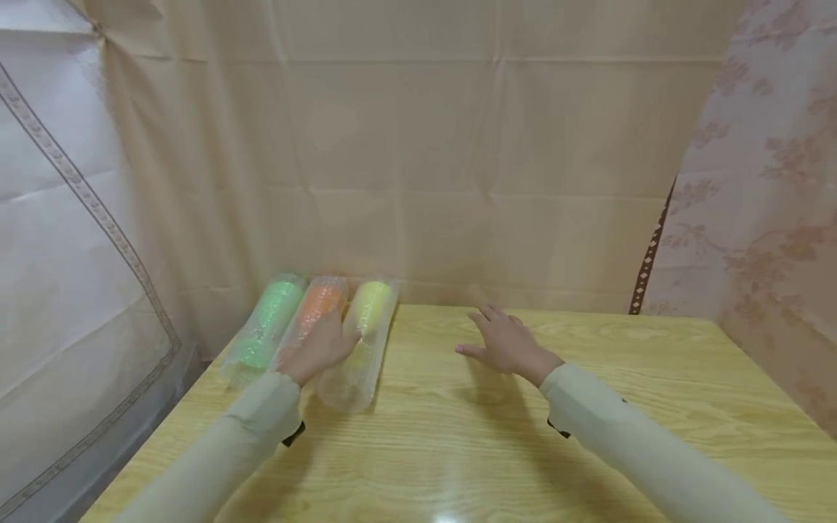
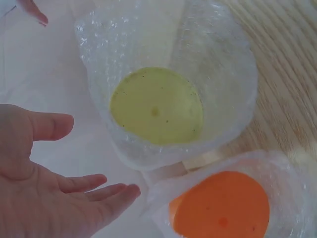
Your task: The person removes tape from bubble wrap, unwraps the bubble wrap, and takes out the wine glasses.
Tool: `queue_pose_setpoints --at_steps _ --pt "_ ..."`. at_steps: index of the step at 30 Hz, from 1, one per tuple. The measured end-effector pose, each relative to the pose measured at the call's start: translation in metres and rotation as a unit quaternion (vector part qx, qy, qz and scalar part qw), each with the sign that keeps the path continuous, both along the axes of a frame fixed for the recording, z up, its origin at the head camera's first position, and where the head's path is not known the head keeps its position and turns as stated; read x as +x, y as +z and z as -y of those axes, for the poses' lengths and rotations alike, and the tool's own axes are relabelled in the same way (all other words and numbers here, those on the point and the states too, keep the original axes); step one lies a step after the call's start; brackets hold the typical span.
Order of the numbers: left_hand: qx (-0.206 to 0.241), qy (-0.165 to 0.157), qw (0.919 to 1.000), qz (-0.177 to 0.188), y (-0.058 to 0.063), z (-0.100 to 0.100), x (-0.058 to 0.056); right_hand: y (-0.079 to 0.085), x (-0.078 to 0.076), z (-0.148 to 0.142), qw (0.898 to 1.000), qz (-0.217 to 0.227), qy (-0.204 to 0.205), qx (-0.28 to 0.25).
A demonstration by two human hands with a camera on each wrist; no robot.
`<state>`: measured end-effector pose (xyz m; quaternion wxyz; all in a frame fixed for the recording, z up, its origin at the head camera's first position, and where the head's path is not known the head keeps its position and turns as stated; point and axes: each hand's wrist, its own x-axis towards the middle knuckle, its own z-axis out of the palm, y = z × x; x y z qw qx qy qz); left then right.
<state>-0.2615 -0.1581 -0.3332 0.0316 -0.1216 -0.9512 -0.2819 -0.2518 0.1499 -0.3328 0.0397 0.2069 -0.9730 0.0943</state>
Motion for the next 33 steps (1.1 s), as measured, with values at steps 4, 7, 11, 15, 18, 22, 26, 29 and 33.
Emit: queue_pose_setpoints --at_steps 4,7,11,15,18,22,26,29,33 --pt "0.015 0.008 0.9996 0.022 -0.003 -0.001 -0.008 0.005 -0.016 0.010 0.999 -0.006 0.022 0.029" --pt "0.011 0.020 0.9993 0.028 -0.003 -0.001 -0.013 0.011 -0.026 0.021 0.999 0.003 0.030 0.041" --pt "0.029 0.029 0.9981 0.047 -0.007 -0.001 -0.015 0.017 -0.035 0.036 0.998 0.026 0.029 0.049" --pt "0.038 0.028 0.9967 0.066 -0.010 -0.002 -0.016 0.019 -0.044 0.048 0.997 0.043 0.021 0.067" --pt "0.023 0.029 0.9966 0.074 -0.009 -0.004 -0.017 0.019 -0.049 0.054 0.996 0.051 0.014 0.075" --pt "0.004 0.035 0.9956 0.086 -0.009 -0.005 -0.017 0.015 -0.055 0.063 0.996 0.065 0.016 0.050" --pt "-0.023 0.033 0.9958 0.082 -0.008 -0.006 -0.015 0.008 -0.058 0.071 0.998 0.053 0.031 0.027" --pt "-0.044 0.028 0.9952 0.083 -0.005 -0.008 -0.011 0.004 -0.057 0.075 0.998 0.043 0.039 0.017" --pt "-0.043 0.027 0.9929 0.107 -0.004 -0.011 -0.007 0.001 -0.054 0.077 0.997 0.059 0.042 -0.002"
